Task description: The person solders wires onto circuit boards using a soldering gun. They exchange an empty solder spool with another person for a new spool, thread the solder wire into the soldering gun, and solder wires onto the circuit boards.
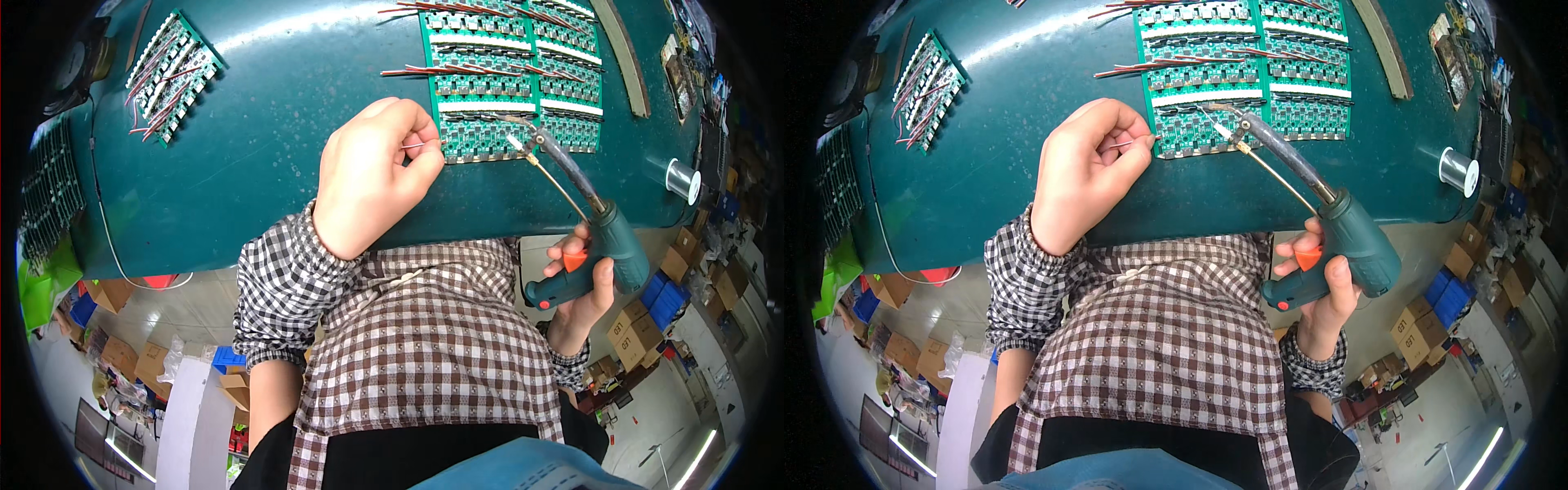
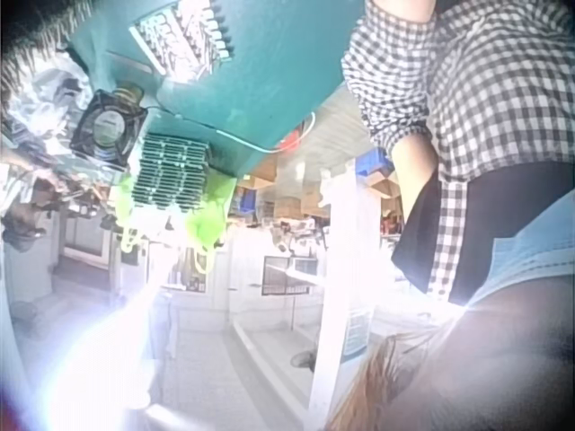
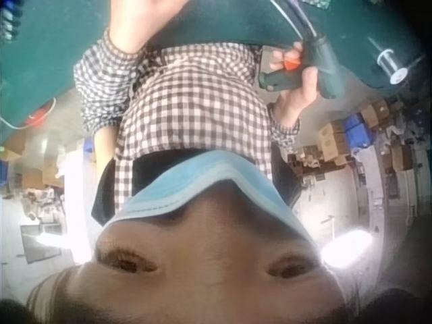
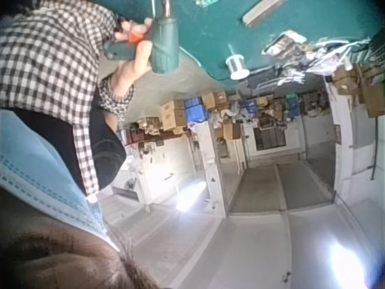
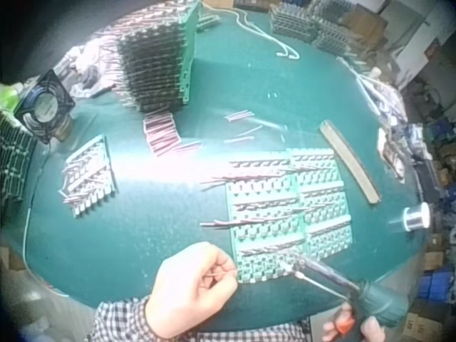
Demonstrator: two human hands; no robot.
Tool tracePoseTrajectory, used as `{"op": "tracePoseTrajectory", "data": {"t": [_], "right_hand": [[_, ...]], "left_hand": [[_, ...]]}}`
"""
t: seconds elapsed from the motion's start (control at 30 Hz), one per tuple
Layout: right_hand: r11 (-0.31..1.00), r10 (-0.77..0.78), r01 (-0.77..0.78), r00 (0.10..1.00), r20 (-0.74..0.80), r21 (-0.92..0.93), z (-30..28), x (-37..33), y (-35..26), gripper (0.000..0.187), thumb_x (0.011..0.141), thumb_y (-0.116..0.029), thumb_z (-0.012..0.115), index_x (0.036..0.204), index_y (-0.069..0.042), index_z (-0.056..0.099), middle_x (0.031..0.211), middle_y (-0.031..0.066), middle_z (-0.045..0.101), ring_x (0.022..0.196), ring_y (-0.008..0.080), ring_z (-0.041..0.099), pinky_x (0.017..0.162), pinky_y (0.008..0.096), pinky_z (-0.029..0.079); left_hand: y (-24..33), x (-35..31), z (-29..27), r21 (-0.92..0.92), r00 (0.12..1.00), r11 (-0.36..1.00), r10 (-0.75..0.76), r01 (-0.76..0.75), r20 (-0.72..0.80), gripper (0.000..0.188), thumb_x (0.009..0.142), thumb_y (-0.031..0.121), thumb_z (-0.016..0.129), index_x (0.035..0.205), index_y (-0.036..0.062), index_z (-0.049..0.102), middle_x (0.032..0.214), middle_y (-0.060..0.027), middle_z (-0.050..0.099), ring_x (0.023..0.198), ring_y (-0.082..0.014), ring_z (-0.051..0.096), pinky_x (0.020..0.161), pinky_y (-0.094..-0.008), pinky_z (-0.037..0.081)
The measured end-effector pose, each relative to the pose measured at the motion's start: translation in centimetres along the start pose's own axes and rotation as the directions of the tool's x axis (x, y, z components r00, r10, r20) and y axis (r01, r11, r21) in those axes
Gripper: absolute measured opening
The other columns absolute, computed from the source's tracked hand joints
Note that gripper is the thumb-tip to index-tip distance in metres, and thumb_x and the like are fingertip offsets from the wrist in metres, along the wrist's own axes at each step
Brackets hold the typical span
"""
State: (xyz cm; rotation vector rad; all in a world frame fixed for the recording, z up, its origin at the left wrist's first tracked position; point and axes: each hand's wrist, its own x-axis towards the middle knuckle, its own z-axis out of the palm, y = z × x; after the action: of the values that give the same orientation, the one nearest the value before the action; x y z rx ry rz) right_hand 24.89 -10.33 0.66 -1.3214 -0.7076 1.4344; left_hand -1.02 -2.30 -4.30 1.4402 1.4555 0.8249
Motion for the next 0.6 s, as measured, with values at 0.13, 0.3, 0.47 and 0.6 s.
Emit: {"op": "tracePoseTrajectory", "data": {"t": [0.13,0.3,0.47,0.6], "right_hand": [[1.0,-0.004,0.004,1.0,-0.007,0.009,-0.07,-0.09,-0.02,0.053,0.085,-0.029,0.058,0.114,0.014,0.046,0.088,0.0174,0.061,0.082,0.029,0.065,0.057,0.0332,0.059],[1.0,-0.011,0.011,1.0,0.001,0.023,-0.04,-0.14,-0.03,0.053,0.085,-0.029,0.059,0.114,0.014,0.046,0.088,0.0172,0.061,0.08,0.0286,0.065,0.057,0.0332,0.059],[0.999,-0.021,0.023,0.999,0.024,-0.05,0.47,-0.34,-0.14,0.053,0.084,-0.028,0.06,0.113,0.014,0.046,0.087,0.0168,0.061,0.079,0.0292,0.064,0.057,0.0331,0.059],[0.992,-0.034,0.04,0.998,0.049,-0.121,0.89,-0.36,-0.2,0.053,0.083,-0.027,0.062,0.112,0.014,0.047,0.085,0.0159,0.061,0.078,0.0289,0.064,0.058,0.0329,0.058]], "left_hand": [[-0.07,0.08,0.01,-0.053,0.999,0.998,-0.043,0.044,0.012,0.006,0.075,0.002,0.063,0.079,-0.0008,0.059,0.074,-0.0011,0.054,0.062,-0.0037,0.047,0.055,-0.018,0.041],[-0.02,0.18,-0.04,-0.095,0.998,0.994,-0.046,0.049,0.032,0.006,0.075,0.002,0.063,0.079,-0.0011,0.059,0.073,-0.0006,0.054,0.061,-0.0033,0.047,0.054,-0.018,0.041],[0.14,0.35,-0.08,0.043,1.0,0.999,-0.012,0.011,0.017,0.007,0.074,0.002,0.062,0.08,-0.001,0.06,0.073,-0.001,0.054,0.06,-0.004,0.048,0.054,-0.0183,0.041],[0.0,0.35,-0.09,0.016,1.0,1.0,-0.01,0.01,0.022,0.007,0.073,0.002,0.061,0.079,-0.001,0.06,0.072,-0.0019,0.055,0.06,-0.0048,0.049,0.054,-0.0187,0.042]]}}
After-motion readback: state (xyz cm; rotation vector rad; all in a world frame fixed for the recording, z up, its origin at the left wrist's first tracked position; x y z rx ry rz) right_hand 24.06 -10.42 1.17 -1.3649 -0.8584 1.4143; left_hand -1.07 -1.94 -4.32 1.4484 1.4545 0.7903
